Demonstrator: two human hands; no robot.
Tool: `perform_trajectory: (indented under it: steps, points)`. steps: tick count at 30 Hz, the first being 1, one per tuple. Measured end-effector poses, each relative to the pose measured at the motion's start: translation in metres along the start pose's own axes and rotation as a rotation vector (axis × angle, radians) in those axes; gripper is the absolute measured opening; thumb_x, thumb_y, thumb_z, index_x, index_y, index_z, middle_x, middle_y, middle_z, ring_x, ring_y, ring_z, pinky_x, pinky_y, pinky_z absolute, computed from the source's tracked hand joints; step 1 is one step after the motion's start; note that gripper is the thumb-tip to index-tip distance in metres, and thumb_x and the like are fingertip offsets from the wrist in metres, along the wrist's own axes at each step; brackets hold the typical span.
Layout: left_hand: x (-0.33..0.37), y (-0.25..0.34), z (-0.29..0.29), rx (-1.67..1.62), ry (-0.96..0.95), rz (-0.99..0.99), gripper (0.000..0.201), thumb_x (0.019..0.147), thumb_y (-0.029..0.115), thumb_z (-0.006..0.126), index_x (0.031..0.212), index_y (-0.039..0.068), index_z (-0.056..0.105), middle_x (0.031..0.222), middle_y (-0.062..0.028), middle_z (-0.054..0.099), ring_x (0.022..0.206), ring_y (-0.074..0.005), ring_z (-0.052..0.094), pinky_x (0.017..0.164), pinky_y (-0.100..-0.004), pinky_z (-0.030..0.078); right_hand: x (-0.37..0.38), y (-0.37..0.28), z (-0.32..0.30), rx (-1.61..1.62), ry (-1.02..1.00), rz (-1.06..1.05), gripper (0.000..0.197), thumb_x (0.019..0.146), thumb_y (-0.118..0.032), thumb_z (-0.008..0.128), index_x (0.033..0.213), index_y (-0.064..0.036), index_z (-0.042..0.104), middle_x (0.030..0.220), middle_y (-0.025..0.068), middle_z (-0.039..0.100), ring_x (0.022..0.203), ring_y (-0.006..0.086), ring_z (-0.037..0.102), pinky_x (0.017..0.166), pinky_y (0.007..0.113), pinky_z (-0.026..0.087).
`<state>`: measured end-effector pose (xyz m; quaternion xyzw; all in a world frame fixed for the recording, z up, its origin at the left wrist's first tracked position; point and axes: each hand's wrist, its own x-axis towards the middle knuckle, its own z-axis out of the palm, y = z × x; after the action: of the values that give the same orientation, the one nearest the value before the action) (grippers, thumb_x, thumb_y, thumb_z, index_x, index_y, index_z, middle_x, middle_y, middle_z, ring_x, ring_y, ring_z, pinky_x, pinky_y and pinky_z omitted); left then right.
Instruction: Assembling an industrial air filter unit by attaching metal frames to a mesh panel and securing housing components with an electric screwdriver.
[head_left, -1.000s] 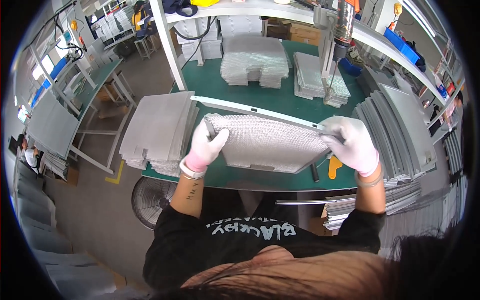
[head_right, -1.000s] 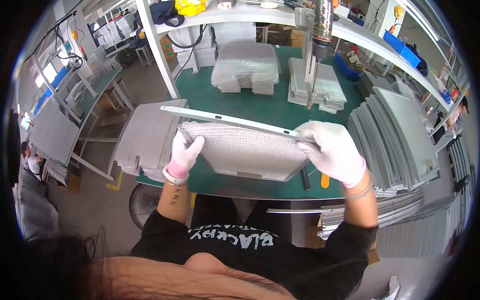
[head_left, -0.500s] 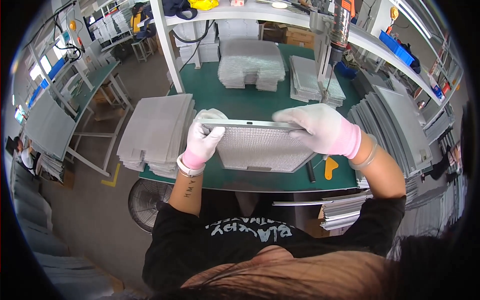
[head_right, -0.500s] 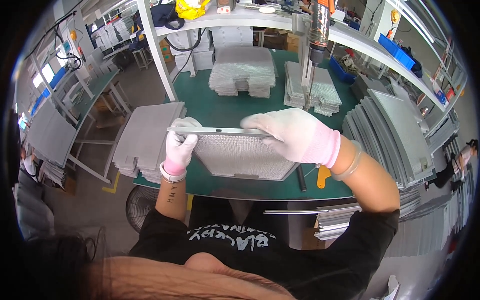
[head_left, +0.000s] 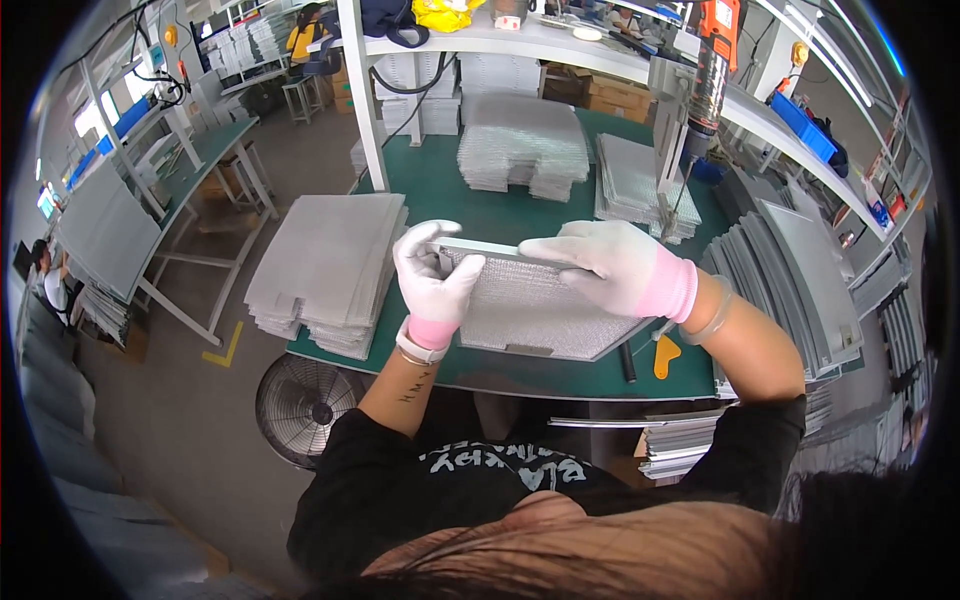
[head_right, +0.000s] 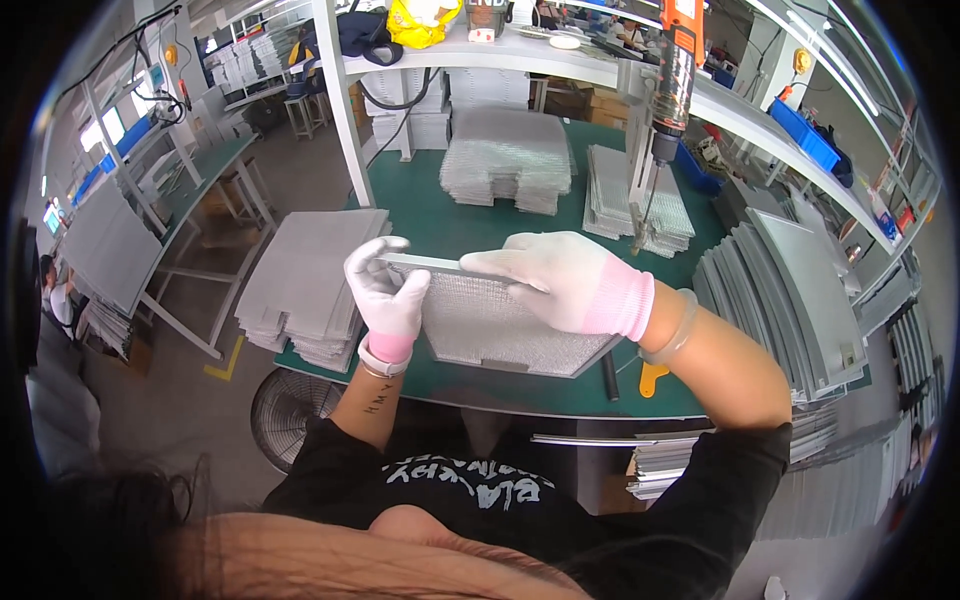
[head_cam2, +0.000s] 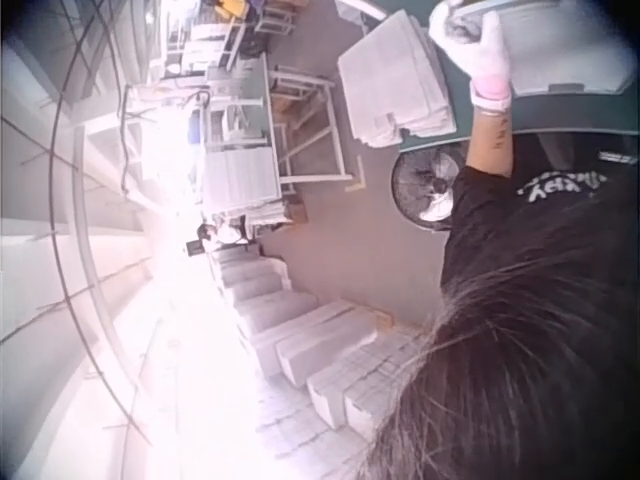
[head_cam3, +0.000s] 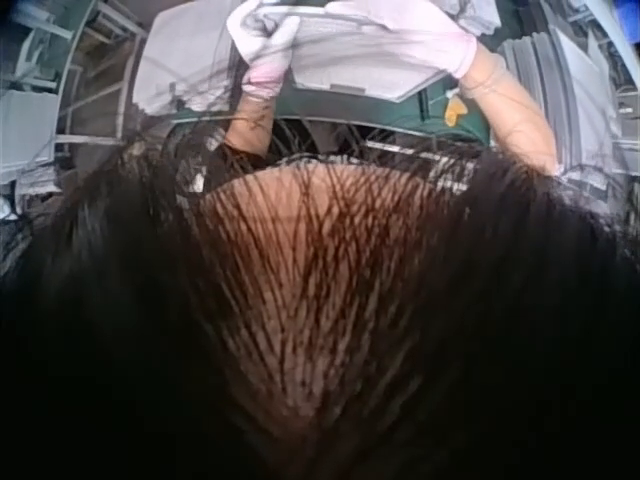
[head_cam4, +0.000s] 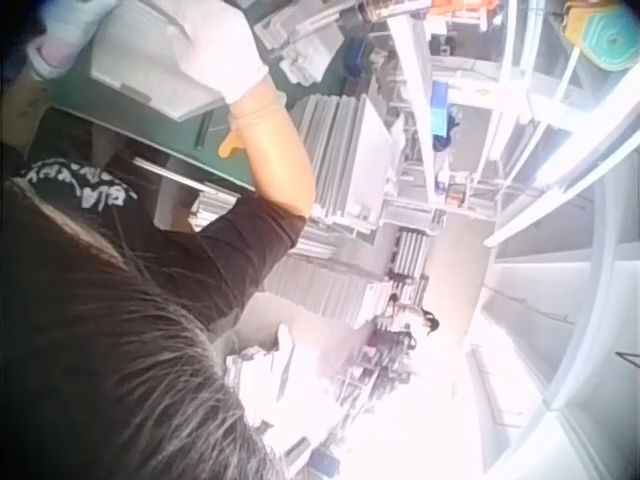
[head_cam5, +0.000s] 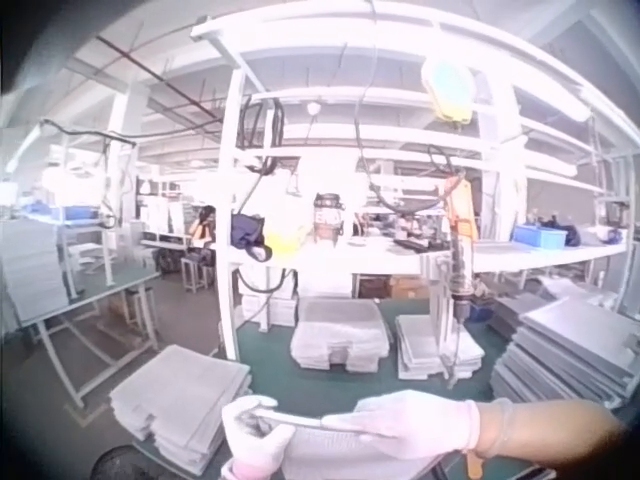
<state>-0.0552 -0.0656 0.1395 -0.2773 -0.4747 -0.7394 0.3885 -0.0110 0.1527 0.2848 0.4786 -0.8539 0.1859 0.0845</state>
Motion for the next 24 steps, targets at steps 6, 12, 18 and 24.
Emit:
perform_trajectory:
  steps: [6, 12, 18, 24]
  points:
    - [0.001, -0.008, 0.003, 0.155, 0.038, 0.095, 0.053, 0.073, 0.001, 0.084, 0.119, 0.003, 0.056, 0.119, -0.0110, 0.064, 0.078, -0.0070, 0.048, 0.071, -0.0212, 0.045, 0.000, 0.000, 0.000, -0.046, -0.056, 0.049, 0.054, 0.084, -0.004, 0.057, 0.138, -0.0096, 0.052, 0.093, 0.0166, 0.059, 0.090, 0.0354, 0.061, 0.082, 0.042, 0.051]
    - [-0.002, 0.000, 0.008, 0.271, 0.088, -0.010, 0.042, 0.080, 0.000, 0.076, 0.120, -0.002, 0.064, 0.118, -0.0113, 0.068, 0.072, -0.0068, 0.046, 0.067, -0.0209, 0.044, 0.003, 0.001, 0.002, -0.031, -0.028, 0.032, 0.054, 0.084, -0.003, 0.055, 0.137, -0.0098, 0.052, 0.095, 0.0175, 0.059, 0.091, 0.0360, 0.061, 0.083, 0.043, 0.051]
    - [-0.004, -0.010, -0.002, 0.263, 0.030, -0.011, 0.038, 0.089, -0.004, 0.064, 0.127, -0.003, 0.061, 0.117, -0.0127, 0.068, 0.085, -0.0089, 0.059, 0.078, -0.0229, 0.049, 0.003, 0.003, 0.006, -0.034, 0.008, 0.017, 0.056, 0.082, 0.001, 0.058, 0.136, -0.0090, 0.054, 0.092, 0.0177, 0.059, 0.087, 0.0360, 0.060, 0.079, 0.043, 0.050]
    - [-0.004, -0.011, -0.008, 0.038, 0.086, -0.146, 0.036, 0.089, -0.005, 0.065, 0.125, -0.001, 0.062, 0.112, -0.0101, 0.066, 0.091, -0.0114, 0.060, 0.083, -0.0241, 0.049, 0.004, -0.003, 0.002, -0.032, -0.036, 0.016, 0.052, 0.086, -0.002, 0.053, 0.137, -0.0067, 0.050, 0.097, 0.0194, 0.060, 0.094, 0.0381, 0.060, 0.085, 0.044, 0.050]
